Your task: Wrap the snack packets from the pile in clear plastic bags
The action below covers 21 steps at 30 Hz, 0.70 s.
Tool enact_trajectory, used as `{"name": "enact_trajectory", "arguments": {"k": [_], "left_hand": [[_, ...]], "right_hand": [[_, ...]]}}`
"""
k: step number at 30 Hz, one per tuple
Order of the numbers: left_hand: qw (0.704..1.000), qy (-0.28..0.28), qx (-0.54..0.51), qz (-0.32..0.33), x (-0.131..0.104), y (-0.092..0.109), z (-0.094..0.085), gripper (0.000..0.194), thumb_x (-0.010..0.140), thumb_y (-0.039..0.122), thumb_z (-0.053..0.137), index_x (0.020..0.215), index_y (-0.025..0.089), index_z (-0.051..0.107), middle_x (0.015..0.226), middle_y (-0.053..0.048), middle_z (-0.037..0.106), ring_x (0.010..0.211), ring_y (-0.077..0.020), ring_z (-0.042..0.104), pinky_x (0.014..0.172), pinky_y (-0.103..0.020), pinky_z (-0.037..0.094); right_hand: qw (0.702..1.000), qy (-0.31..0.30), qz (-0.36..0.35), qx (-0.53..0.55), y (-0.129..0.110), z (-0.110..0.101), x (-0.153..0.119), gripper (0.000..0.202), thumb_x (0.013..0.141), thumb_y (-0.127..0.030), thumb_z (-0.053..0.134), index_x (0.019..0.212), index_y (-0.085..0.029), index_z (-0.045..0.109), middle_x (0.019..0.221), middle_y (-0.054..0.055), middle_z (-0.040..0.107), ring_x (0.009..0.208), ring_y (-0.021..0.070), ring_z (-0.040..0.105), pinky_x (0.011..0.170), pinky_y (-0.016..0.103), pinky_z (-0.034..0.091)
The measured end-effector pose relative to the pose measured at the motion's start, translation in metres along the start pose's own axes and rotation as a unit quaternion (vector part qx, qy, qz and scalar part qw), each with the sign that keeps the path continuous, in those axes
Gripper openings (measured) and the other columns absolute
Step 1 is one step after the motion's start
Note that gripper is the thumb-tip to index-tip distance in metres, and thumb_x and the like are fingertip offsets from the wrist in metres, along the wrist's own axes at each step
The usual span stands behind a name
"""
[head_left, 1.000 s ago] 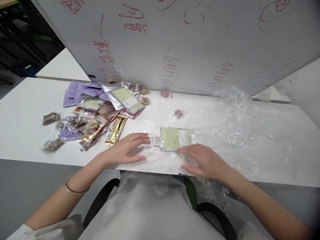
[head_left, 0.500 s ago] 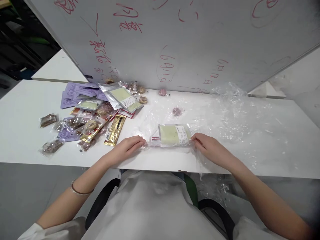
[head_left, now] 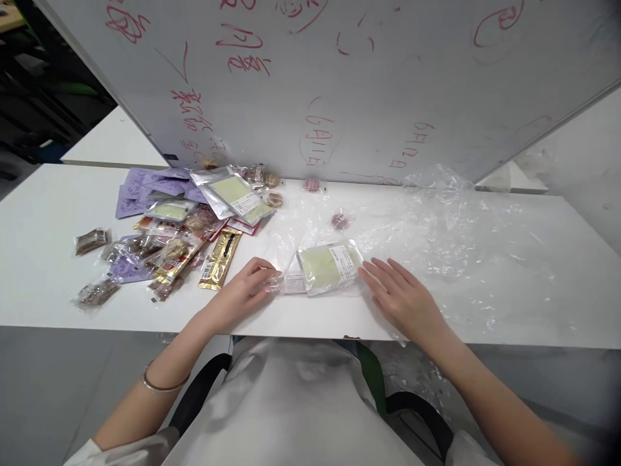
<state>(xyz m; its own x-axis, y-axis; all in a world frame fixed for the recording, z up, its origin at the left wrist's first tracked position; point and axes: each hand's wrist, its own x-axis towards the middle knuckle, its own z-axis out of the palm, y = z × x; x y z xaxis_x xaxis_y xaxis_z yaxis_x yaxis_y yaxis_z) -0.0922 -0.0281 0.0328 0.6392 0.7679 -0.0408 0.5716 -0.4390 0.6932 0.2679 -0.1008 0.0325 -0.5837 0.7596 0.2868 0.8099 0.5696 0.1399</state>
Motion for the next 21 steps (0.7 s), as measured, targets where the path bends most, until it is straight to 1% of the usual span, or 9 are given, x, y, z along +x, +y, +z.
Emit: {"name": "enact_trajectory", "arguments": {"k": [3,6,7,10,11,13,16,18,21], "left_hand": [[0.998,0.035,-0.050,-0.025,-0.008,-0.012,-0.009,0.034,0.100,0.040,0.046,0.123,0.024,0.065,0.125,-0.009,0.065,0.114,-0.0238,0.063,0.095,-0.036,0.052],[0.985,0.075,-0.128,-0.085,-0.013,-0.018,-0.014,0.035,0.096,0.045,0.055,0.123,0.025,0.067,0.127,-0.007,0.069,0.116,-0.0254,0.064,0.098,-0.038,0.052],[0.979,0.090,-0.155,-0.092,-0.014,-0.018,-0.014,0.032,0.095,0.044,0.058,0.117,0.024,0.070,0.126,-0.007,0.070,0.119,-0.0260,0.063,0.101,-0.039,0.051],[0.967,0.118,-0.215,-0.068,-0.010,-0.013,-0.010,0.025,0.096,0.041,0.058,0.091,0.021,0.072,0.116,-0.008,0.074,0.124,-0.0262,0.061,0.109,-0.042,0.045],[0.964,0.121,-0.227,-0.059,-0.008,-0.010,-0.009,0.027,0.097,0.041,0.057,0.087,0.020,0.070,0.107,-0.008,0.075,0.120,-0.0256,0.064,0.107,-0.042,0.047],[0.958,0.111,-0.259,-0.061,-0.002,-0.002,-0.005,0.029,0.098,0.045,0.052,0.092,0.020,0.064,0.086,-0.006,0.076,0.097,-0.0233,0.073,0.090,-0.039,0.056],[0.948,0.082,-0.291,-0.102,0.009,0.011,-0.003,0.032,0.099,0.052,0.046,0.101,0.021,0.053,0.063,0.000,0.069,0.057,-0.0191,0.070,0.057,-0.030,0.057],[0.950,0.086,-0.267,-0.137,0.016,0.015,-0.003,0.031,0.099,0.053,0.041,0.100,0.023,0.048,0.052,0.004,0.063,0.042,-0.0180,0.062,0.045,-0.027,0.049],[0.970,0.108,-0.112,-0.185,0.025,0.015,-0.001,0.026,0.102,0.046,0.033,0.103,0.023,0.046,0.046,0.005,0.054,0.041,-0.0211,0.059,0.046,-0.029,0.044]], "right_hand": [[0.998,-0.003,0.062,-0.001,0.007,-0.002,-0.005,0.032,0.092,-0.016,0.053,0.121,-0.014,0.067,0.117,0.013,0.073,0.114,0.0306,0.067,0.104,0.052,0.051],[0.997,-0.004,0.064,0.033,0.008,-0.002,-0.006,0.040,0.091,-0.037,0.061,0.122,-0.012,0.066,0.121,0.015,0.071,0.112,0.0317,0.068,0.106,0.054,0.049],[0.997,-0.002,0.059,0.041,0.006,-0.001,-0.006,0.040,0.091,-0.037,0.061,0.122,-0.012,0.066,0.122,0.015,0.071,0.113,0.0316,0.067,0.107,0.054,0.048],[0.996,0.012,0.055,0.065,0.002,0.005,-0.005,0.025,0.093,-0.019,0.052,0.112,-0.016,0.069,0.113,0.011,0.074,0.107,0.0269,0.070,0.105,0.050,0.051],[0.994,0.018,0.062,0.083,0.002,0.007,-0.005,0.024,0.094,-0.015,0.049,0.106,-0.017,0.069,0.108,0.010,0.075,0.102,0.0253,0.071,0.101,0.048,0.053],[0.985,0.025,0.102,0.140,0.004,0.011,-0.005,0.023,0.095,-0.014,0.044,0.094,-0.019,0.066,0.093,0.009,0.075,0.092,0.0231,0.072,0.084,0.041,0.059],[0.944,0.027,0.211,0.250,0.012,0.014,-0.001,0.024,0.093,-0.016,0.037,0.077,-0.023,0.053,0.071,0.004,0.063,0.069,0.0189,0.065,0.056,0.030,0.050],[0.912,0.038,0.261,0.313,0.018,0.016,0.007,0.023,0.091,-0.017,0.034,0.072,-0.025,0.045,0.064,0.001,0.055,0.058,0.0165,0.056,0.052,0.029,0.044],[0.895,0.012,0.279,0.347,0.024,0.019,0.025,0.021,0.095,-0.028,0.036,0.078,-0.024,0.047,0.066,0.001,0.054,0.056,0.0160,0.050,0.055,0.030,0.041]]}}
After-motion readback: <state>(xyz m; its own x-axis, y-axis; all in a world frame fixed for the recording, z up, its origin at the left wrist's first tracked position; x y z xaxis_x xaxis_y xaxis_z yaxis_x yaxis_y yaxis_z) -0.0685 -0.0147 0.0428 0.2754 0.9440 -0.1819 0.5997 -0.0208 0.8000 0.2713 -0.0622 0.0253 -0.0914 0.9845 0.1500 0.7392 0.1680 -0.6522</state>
